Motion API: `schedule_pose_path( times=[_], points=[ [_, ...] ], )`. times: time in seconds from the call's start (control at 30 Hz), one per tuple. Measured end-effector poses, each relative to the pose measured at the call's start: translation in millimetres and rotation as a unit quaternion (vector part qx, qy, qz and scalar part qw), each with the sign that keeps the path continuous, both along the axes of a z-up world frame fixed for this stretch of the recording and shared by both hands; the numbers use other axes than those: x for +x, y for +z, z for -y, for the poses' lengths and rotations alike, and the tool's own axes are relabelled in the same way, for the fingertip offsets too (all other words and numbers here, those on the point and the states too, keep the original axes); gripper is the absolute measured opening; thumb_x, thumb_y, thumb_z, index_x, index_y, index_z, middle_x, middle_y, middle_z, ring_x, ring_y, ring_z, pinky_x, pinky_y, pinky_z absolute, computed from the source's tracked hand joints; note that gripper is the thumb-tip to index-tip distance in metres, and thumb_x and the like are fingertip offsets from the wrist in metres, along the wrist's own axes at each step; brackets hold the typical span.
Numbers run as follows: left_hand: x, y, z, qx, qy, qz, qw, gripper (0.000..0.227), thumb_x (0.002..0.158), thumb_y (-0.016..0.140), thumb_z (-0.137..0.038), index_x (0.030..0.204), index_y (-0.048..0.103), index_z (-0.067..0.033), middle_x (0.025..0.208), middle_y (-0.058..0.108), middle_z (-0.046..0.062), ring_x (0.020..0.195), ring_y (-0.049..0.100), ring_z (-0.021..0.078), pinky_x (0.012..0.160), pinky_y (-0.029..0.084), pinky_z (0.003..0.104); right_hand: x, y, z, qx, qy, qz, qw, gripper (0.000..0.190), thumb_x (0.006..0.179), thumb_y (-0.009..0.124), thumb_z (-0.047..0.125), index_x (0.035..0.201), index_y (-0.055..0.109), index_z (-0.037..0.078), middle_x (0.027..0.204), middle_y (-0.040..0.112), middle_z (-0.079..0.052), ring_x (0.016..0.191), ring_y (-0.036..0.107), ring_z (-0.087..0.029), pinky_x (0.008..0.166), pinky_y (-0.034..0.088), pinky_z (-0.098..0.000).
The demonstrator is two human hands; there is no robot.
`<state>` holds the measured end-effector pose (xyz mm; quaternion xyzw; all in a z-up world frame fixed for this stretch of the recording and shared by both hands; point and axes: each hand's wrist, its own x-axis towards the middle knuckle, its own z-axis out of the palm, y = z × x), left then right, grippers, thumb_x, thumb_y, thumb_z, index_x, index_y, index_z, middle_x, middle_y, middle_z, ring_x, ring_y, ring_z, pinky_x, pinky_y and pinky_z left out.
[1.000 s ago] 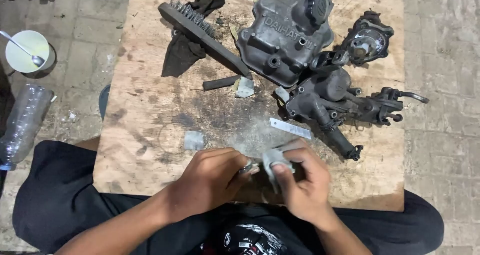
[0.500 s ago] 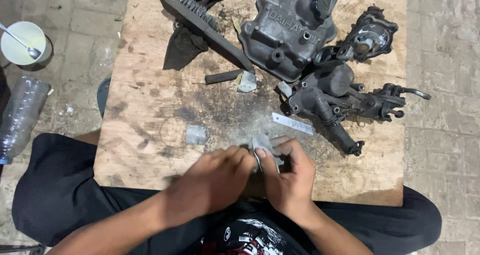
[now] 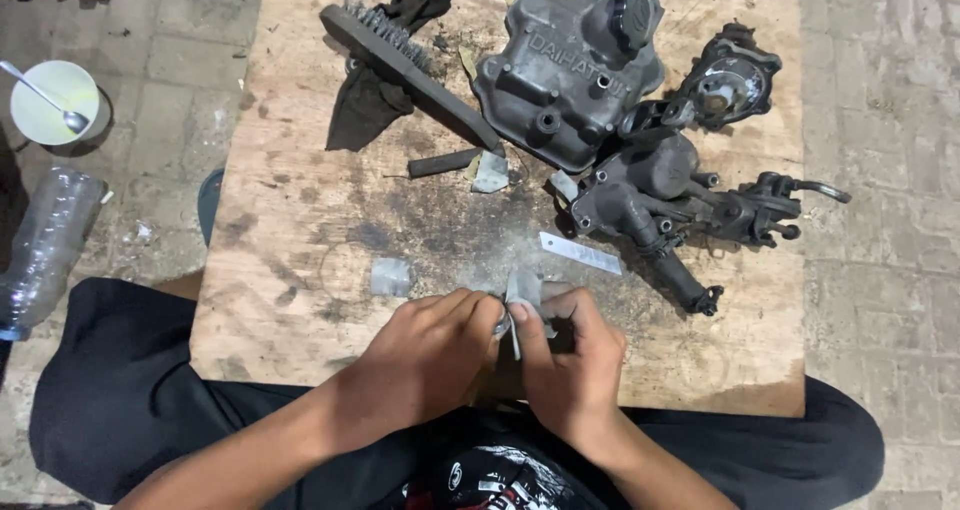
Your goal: The person smooths a small metal part using a sanding block, repeatedly rubbing the surface and edges. They flip the part to work on different sides and occasionally inspect the surface by hand.
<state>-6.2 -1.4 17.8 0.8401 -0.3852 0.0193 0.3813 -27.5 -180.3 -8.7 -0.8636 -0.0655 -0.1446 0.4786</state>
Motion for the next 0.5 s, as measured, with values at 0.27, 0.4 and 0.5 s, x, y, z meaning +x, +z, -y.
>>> schedule_pose_path(
  times=[0.27,0.4,0.5],
  points=[
    [-3.3,-32.2,4.6,0.116,-0.003,0.137,0.984,0.027,0.091,0.069,-0.022,0.102,0.049,-0.0067,0.094,0.053,0.008,0.081,0.056,0.0212,0.067,0.048,0.033,34.8,-5.8,20.8,0.153,0.084,-0.090,0.981,0.015,0.095,0.066,0.003,0.083,0.056,0.004,0.074,0.062,-0.003,0.064,0.052,-0.008,0.058,0.045,-0.0218],
    [3.9,-28.2,-14.6,0.068,-0.029,0.199,0.977,0.033,0.093,0.071,-0.026,0.112,0.055,-0.0050,0.112,0.056,0.012,0.092,0.055,0.0232,0.086,0.047,0.034,39.7,-18.9,40.1,0.204,0.048,-0.112,0.971,0.013,0.097,0.067,0.007,0.091,0.057,0.002,0.080,0.063,-0.004,0.067,0.054,-0.008,0.063,0.047,-0.0218],
    [10.0,-39.6,-22.0,0.115,-0.033,0.194,0.974,0.036,0.086,0.068,-0.025,0.115,0.055,-0.0077,0.104,0.053,0.009,0.095,0.053,0.0236,0.085,0.046,0.035,45.1,-25.1,45.9,0.207,0.034,-0.089,0.974,0.010,0.099,0.064,0.001,0.101,0.054,0.002,0.088,0.060,-0.003,0.075,0.051,-0.007,0.070,0.044,-0.0205]
  ],
)
